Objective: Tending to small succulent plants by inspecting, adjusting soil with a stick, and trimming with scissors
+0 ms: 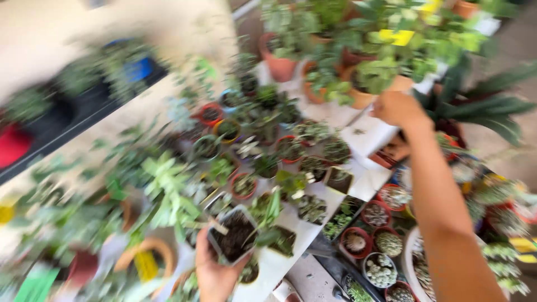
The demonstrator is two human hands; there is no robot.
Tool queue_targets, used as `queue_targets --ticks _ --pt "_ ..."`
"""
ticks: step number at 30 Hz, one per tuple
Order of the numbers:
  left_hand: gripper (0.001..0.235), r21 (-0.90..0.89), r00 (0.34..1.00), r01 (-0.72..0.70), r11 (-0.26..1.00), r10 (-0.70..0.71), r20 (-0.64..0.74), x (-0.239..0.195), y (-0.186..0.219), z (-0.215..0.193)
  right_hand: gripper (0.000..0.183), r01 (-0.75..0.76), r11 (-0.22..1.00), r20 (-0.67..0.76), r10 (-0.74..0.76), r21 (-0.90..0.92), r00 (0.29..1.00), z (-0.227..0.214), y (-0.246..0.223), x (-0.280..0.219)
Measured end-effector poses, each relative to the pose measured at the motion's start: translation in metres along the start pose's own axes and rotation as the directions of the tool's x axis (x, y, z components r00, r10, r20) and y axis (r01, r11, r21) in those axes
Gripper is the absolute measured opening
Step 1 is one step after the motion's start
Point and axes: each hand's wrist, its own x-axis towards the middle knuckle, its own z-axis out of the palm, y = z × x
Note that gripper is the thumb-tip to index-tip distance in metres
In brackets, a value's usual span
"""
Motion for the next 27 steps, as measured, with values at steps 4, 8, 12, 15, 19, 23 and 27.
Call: queue_targets --ticks 4,8,12,15,19,23,27 --pt "0.085 0.17 0.993 -0.077 0.982 0.091 -0.081 -0.023 0.076 -0.025 0.023 0.414 0.9 -0.104 -0.403 0.136 0.909 -0.096 -0.111 -0.118" --pt "0.092 0.189 0.967 -0.118 0.975 0.156 -0.201 -0.07 0.1 -0.063 0.015 0.732 0.621 -0.162 -0.721 0.281 0.674 -0.118 -0.205 -0.223" --pt "0.091 0.106 0.94 -0.061 0.993 0.093 -0.328 -0.126 0.119 -0.107 0.011 0.929 0.139 -0.364 -0.892 0.344 0.269 -0.11 -0.29 -0.312" --pt "0.082 0.102 0.894 -0.142 0.985 0.171 -0.414 -0.179 0.136 -0.139 0.023 0.901 -0.126 -0.486 -0.868 0.415 0.102 -0.089 -0.349 -0.369" --pt "0.088 0.115 0.768 -0.194 0.974 0.223 -0.6 -0.24 0.123 -0.169 0.023 0.828 -0.177 -0.56 -0.807 0.531 0.187 -0.047 -0.413 -0.427" --pt "0.082 0.225 0.726 -0.084 0.971 0.214 -0.653 -0.301 0.128 -0.188 0.018 0.785 -0.278 -0.564 -0.819 0.553 0.108 -0.042 -0.46 -0.482" --pt "0.078 0.265 0.686 -0.046 0.963 0.223 -0.692 -0.348 0.131 -0.195 0.011 0.757 -0.368 -0.501 -0.863 0.541 -0.061 -0.071 -0.482 -0.539"
